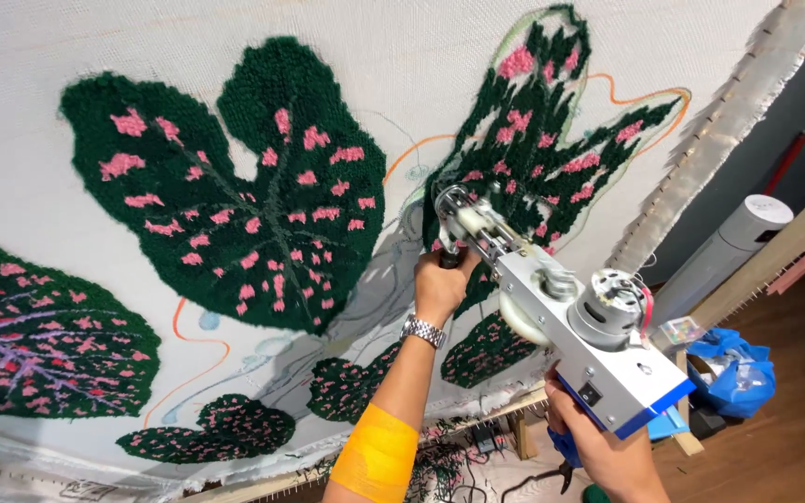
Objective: Operating a tufting gun to create a pattern on a rug canvas.
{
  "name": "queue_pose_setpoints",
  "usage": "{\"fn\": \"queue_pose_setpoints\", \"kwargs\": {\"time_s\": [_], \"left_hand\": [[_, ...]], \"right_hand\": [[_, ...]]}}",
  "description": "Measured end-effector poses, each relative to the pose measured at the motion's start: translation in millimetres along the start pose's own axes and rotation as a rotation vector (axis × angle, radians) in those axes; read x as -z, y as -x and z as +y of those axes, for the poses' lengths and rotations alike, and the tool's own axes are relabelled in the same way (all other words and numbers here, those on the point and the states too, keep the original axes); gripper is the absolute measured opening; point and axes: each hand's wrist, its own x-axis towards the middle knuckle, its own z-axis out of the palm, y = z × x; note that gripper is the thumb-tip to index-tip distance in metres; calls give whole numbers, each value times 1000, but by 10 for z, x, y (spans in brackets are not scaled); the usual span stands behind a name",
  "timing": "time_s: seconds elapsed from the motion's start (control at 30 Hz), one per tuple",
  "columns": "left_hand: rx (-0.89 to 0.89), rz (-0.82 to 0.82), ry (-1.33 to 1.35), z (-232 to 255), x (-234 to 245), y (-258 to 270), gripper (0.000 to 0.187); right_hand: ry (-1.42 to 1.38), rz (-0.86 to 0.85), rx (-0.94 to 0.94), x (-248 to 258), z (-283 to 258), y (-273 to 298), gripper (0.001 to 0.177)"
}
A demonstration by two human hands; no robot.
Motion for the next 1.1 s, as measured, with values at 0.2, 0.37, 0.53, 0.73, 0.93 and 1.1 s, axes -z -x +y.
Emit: {"fn": "queue_pose_setpoints", "kwargs": {"time_s": [0.2,0.37,0.53,0.73,0.93,1.1], "left_hand": [[112,-77,32,465,125,11,42],[25,-47,55,384,91,-68,36],[-277,2,119,152,-10,-192,26],[3,5,-102,529,96,-173,25],[88,-239,182,645,173,-110,22],[110,-507,373,646,116,-36,20]], "right_hand": [[4,-12,56,-1,-78,-16,16],[42,26,34,-19,-177,-36,17],[-16,24,28,-41,-208,-55,18],[-76,-13,15,-12,-192,-91,18],[-163,-26,61,103,-155,-45,20],[-151,36,62,391,-240,29,21]]}}
